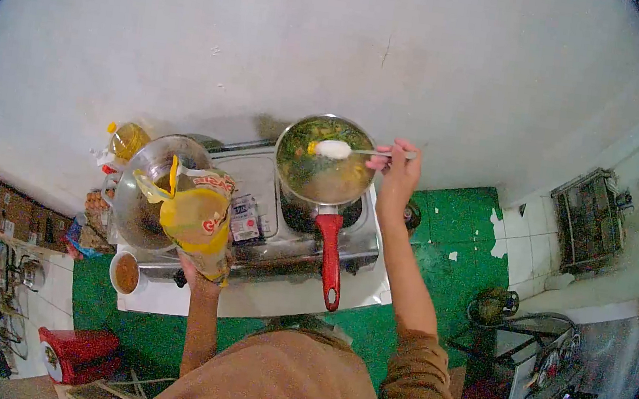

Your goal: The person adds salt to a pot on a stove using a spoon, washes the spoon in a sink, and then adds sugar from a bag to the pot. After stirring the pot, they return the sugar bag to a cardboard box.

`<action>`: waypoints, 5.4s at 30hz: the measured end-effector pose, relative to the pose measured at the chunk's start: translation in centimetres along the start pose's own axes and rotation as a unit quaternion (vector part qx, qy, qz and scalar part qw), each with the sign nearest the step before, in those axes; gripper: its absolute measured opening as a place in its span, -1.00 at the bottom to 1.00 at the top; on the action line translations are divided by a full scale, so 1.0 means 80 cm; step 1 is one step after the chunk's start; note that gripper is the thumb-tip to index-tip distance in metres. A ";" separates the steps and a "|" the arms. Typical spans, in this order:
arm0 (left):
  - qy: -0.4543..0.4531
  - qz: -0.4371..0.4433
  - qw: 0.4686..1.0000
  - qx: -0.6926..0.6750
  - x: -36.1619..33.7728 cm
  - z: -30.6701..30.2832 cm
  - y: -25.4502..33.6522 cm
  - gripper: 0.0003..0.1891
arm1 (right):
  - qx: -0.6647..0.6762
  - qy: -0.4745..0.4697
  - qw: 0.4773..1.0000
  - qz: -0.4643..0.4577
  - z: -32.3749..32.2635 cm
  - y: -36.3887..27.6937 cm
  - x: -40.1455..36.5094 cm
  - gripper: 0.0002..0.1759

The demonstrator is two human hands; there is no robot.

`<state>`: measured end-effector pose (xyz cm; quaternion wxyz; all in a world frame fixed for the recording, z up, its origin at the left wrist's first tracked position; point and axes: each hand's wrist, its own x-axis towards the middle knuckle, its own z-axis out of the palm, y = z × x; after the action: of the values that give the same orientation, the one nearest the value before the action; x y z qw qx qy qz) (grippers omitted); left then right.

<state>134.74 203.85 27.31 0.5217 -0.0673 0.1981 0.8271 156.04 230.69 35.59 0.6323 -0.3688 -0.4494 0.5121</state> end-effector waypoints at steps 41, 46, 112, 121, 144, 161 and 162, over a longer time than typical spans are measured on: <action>0.054 0.035 0.998 0.018 -0.033 -0.004 0.011 -0.39 | -0.383 -0.406 0.790 -0.254 0.043 0.005 0.039 -0.79; 0.025 0.035 0.998 0.041 -0.035 -0.003 0.013 -0.38 | -0.418 -0.392 0.784 -0.239 0.033 0.030 0.047 -0.77; -0.040 0.013 0.999 -0.010 -0.033 -0.030 0.018 -0.40 | -0.395 -0.466 0.719 -0.330 0.039 0.008 0.012 -0.87; -0.007 0.031 0.999 -0.015 -0.039 -0.009 0.019 -0.42 | -0.402 -0.379 0.791 -0.262 0.064 -0.037 0.040 -0.82; 0.021 0.058 0.998 0.018 -0.052 -0.016 0.009 -0.43 | -0.435 -0.368 0.735 -0.368 -0.008 -0.076 -0.049 -0.86; 0.021 0.081 0.994 0.070 -0.077 -0.016 -0.018 -0.38 | -0.360 -0.285 0.799 -0.389 -0.035 -0.063 -0.064 -0.91; 0.015 0.089 0.994 0.057 -0.076 -0.011 -0.019 -0.39 | -0.370 -0.299 0.788 -0.391 -0.032 -0.062 -0.059 -0.91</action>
<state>138.71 199.01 28.05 0.4459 -0.0315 0.2582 0.8564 159.67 225.08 38.46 0.4271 -0.1960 -0.8770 0.1004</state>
